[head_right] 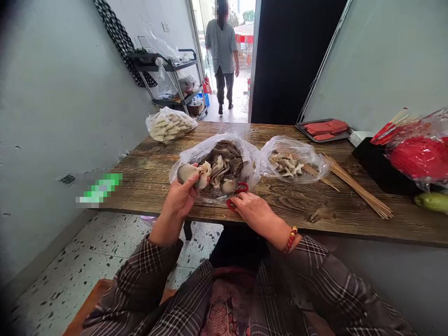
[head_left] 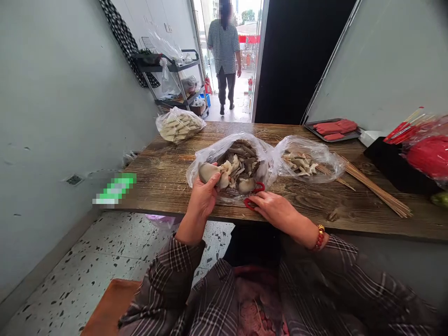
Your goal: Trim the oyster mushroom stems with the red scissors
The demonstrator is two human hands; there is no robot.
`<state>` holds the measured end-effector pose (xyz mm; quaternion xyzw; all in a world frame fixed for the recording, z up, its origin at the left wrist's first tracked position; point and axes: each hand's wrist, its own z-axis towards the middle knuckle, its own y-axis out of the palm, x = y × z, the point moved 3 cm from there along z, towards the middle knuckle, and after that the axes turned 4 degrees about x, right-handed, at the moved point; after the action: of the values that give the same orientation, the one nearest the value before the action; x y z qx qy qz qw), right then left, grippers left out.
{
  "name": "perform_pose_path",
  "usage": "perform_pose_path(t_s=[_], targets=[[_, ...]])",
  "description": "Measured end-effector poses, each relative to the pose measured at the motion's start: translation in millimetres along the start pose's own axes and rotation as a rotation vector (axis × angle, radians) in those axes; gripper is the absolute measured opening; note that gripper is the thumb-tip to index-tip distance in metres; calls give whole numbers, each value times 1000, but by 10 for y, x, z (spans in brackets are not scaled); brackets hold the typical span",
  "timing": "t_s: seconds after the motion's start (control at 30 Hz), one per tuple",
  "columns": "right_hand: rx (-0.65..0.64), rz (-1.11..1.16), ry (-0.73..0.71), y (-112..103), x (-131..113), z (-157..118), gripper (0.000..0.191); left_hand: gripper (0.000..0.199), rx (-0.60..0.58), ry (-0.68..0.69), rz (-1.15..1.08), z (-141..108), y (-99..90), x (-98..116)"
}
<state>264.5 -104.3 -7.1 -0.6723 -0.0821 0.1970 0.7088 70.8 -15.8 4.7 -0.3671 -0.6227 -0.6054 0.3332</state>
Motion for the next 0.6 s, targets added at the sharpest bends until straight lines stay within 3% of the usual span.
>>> perform_pose_path(t_s=[0.2,0.33,0.6], targets=[[-75,-9,-14,-6,-98,-88,28,54,-3,-5,-20,-16,-14,10],[-116,45,67,-49,-61,-178,26,50,0,31,-38,-15,-53,22],[-64,284,88,46,58,-34,26,49,-14,28,-16,-16,-75,2]])
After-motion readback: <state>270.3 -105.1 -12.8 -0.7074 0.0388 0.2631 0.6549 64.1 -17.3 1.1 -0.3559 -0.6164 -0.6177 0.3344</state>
